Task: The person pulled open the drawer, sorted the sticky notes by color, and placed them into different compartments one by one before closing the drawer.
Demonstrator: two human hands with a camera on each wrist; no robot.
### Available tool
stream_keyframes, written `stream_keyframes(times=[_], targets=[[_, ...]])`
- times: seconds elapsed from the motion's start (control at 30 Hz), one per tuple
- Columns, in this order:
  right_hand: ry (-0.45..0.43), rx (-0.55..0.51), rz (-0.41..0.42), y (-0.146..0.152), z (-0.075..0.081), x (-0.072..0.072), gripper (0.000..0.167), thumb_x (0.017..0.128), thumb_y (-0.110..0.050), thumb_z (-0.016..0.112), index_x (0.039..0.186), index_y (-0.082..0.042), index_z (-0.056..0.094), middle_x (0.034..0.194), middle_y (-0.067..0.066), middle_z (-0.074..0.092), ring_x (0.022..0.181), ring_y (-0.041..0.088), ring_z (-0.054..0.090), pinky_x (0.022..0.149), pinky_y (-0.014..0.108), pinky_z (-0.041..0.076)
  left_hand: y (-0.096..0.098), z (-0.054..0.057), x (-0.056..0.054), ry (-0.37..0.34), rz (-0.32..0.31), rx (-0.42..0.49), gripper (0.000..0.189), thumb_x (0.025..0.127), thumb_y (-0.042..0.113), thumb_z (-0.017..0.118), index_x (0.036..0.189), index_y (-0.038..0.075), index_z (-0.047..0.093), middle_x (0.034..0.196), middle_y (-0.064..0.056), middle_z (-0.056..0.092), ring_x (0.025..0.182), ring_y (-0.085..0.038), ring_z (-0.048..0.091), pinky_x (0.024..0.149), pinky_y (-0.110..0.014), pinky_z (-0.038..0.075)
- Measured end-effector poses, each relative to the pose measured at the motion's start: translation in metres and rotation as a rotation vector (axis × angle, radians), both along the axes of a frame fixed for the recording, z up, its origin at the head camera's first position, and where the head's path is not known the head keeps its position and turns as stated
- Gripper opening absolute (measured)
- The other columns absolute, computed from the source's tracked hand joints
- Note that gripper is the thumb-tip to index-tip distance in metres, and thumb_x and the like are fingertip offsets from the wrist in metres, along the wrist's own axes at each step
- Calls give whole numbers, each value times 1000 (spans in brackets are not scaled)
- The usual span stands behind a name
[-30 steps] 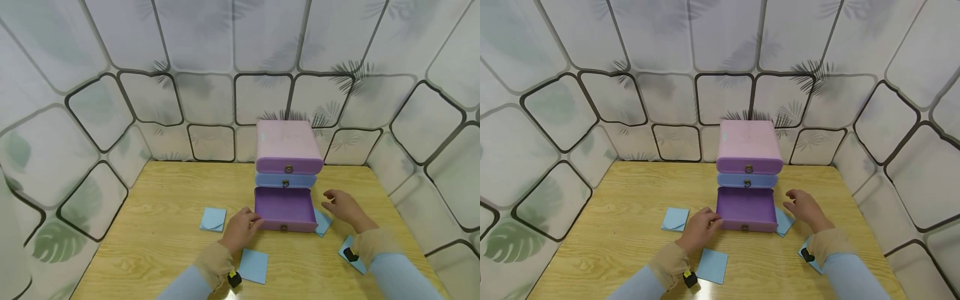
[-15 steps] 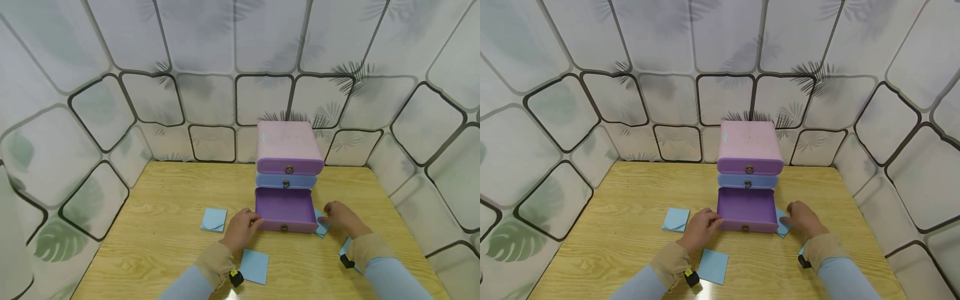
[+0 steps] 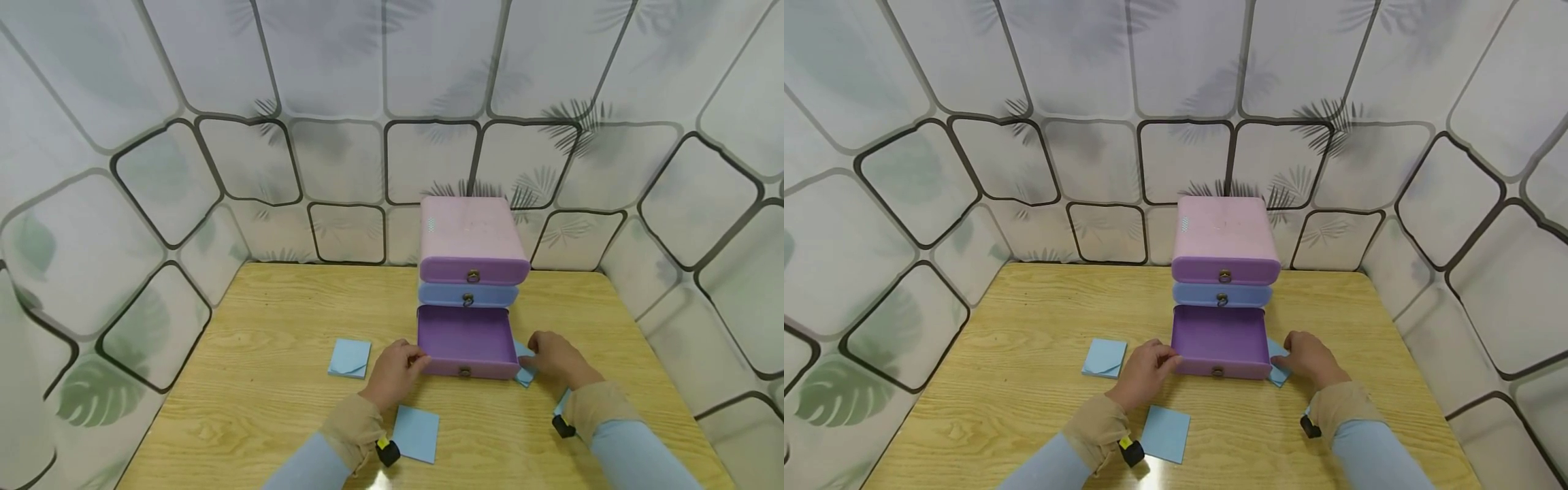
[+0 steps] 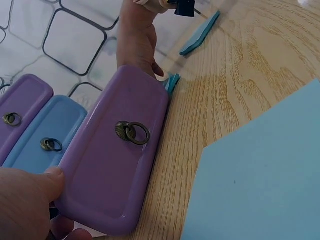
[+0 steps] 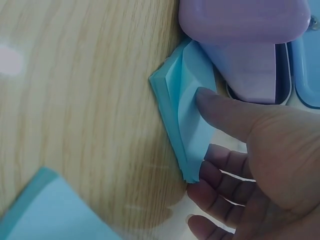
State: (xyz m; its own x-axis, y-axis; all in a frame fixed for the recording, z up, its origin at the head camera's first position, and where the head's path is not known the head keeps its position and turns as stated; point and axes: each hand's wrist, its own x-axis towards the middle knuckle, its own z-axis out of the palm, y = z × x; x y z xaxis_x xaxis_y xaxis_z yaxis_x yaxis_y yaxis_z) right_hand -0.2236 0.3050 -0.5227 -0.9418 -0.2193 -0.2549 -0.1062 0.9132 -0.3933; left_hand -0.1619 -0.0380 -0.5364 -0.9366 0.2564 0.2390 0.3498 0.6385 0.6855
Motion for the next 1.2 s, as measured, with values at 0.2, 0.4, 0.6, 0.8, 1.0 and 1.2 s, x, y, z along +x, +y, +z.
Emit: stream_keyframes(times=[0.2, 0.4, 0.6, 0.8, 1.0, 1.2], targets=[[-12, -7, -11, -1, 0, 1, 34, 84, -31, 73, 95, -1, 61, 85, 6, 60, 74, 20, 53, 65, 38, 45, 0, 1, 0, -15, 4, 6, 18, 92, 30, 65, 92, 15, 75, 74, 8, 51, 64, -6, 45, 56, -21, 40], [-7, 5, -1, 0, -2, -1, 36, 84, -32, 73, 95, 0, 60, 86, 6, 61, 75, 20, 54, 66, 38, 46, 0, 0, -1, -17, 6, -5, 19, 93, 32, 64, 91, 16, 75, 74, 9, 50, 64, -5, 44, 56, -21, 40], [-2, 0, 10, 2, -4, -2, 39, 83, -32, 74, 95, 2, 59, 85, 7, 61, 75, 21, 54, 67, 39, 47, 0, 0, 0, -22, 3, 2, 20, 93, 32, 64, 89, 16, 75, 73, 9, 50, 63, -6, 44, 55, -21, 39], [-15, -11, -12, 2, -3, -1, 38, 82, -33, 75, 91, 1, 58, 81, 5, 58, 72, 20, 51, 62, 33, 44, 0, 3, 1, -18, 1, 1, 19, 93, 31, 65, 88, 15, 74, 72, 8, 49, 62, -6, 44, 54, -21, 38], [-30, -38, -30, 2, -2, 1, 36, 82, -32, 75, 85, -1, 57, 78, 5, 56, 69, 19, 50, 60, 31, 41, 0, 3, 0, -15, 5, -3, 19, 92, 31, 65, 89, 15, 75, 72, 8, 49, 63, -6, 44, 55, -21, 39], [-65, -47, -57, 3, -3, 2, 37, 83, -33, 74, 84, -2, 55, 79, 5, 54, 71, 20, 49, 61, 31, 41, 1, 1, 0, -19, 5, 0, 21, 93, 32, 64, 90, 15, 75, 72, 9, 49, 63, -6, 44, 55, -21, 39]])
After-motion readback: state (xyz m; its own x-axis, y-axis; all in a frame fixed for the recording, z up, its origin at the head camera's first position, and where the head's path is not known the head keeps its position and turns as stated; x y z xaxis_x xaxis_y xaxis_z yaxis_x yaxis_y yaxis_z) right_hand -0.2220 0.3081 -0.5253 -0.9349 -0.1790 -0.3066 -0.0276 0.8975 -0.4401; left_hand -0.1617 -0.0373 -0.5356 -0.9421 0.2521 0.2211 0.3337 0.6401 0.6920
